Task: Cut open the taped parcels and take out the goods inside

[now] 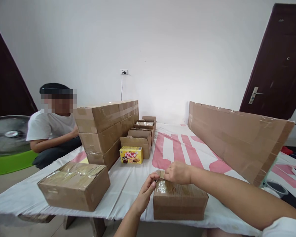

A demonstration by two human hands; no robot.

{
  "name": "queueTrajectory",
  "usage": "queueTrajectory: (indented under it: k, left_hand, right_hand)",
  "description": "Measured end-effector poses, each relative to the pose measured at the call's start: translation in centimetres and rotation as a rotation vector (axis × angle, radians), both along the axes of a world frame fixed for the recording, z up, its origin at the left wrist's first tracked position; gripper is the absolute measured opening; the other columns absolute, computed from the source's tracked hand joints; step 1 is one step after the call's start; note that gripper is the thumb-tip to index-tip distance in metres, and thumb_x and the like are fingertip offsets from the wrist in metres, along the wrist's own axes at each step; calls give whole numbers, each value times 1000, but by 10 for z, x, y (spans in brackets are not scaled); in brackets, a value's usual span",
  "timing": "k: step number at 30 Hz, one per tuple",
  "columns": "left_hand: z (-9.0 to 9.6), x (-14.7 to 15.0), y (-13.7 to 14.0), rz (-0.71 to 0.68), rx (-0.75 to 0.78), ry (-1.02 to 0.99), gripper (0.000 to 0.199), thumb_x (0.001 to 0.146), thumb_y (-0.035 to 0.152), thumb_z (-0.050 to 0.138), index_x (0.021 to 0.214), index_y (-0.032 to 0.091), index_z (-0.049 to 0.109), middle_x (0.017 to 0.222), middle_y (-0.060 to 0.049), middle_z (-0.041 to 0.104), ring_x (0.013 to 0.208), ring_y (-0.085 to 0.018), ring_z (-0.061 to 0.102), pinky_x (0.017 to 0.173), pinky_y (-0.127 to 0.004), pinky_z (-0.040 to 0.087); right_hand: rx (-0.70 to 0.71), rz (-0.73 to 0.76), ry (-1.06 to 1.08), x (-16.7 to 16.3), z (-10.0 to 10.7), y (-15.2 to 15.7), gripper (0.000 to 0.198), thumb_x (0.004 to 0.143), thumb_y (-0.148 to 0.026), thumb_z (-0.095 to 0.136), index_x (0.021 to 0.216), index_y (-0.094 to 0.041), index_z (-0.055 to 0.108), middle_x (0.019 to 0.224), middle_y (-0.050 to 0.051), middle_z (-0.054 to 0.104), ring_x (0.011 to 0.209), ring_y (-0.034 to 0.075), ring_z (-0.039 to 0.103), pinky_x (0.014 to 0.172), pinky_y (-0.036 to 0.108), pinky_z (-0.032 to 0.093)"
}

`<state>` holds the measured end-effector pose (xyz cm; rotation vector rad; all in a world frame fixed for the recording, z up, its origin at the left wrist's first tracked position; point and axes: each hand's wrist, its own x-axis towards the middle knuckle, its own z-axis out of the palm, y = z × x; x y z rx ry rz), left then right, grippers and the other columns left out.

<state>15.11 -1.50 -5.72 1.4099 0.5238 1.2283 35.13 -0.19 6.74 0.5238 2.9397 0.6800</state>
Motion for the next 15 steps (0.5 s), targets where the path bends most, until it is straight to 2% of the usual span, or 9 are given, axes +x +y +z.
queueTrajectory:
  k: [10, 13, 15]
  left_hand:
    - [-5, -1, 2, -2, 33, 17, 32, 88, 47, 54, 108, 22, 57, 115, -7, 54, 115, -24, 48, 103, -39, 34]
    - [-4, -1, 2, -8, 38, 18, 32, 88, 47, 53, 109, 22, 57, 114, -7, 54, 114, -24, 48, 102, -38, 35]
    - [-4, -2, 2, -6, 42, 31, 32, 88, 47, 53, 109, 23, 56, 115, -7, 53, 114, -24, 48, 101, -37, 35]
  right_hand:
    - [-13, -18, 42, -6, -5, 1, 14, 90, -14, 46, 87, -15, 60, 74, 3, 63, 61, 15, 53, 57, 27, 37]
    - [-66, -77, 48, -7, -7, 1, 9, 85, -17, 52, 85, -15, 61, 78, 5, 65, 67, 17, 56, 59, 28, 39]
    - [-131, -178, 123, -5, -7, 2, 11, 85, -18, 52, 86, -14, 62, 80, 7, 66, 70, 18, 58, 61, 28, 41]
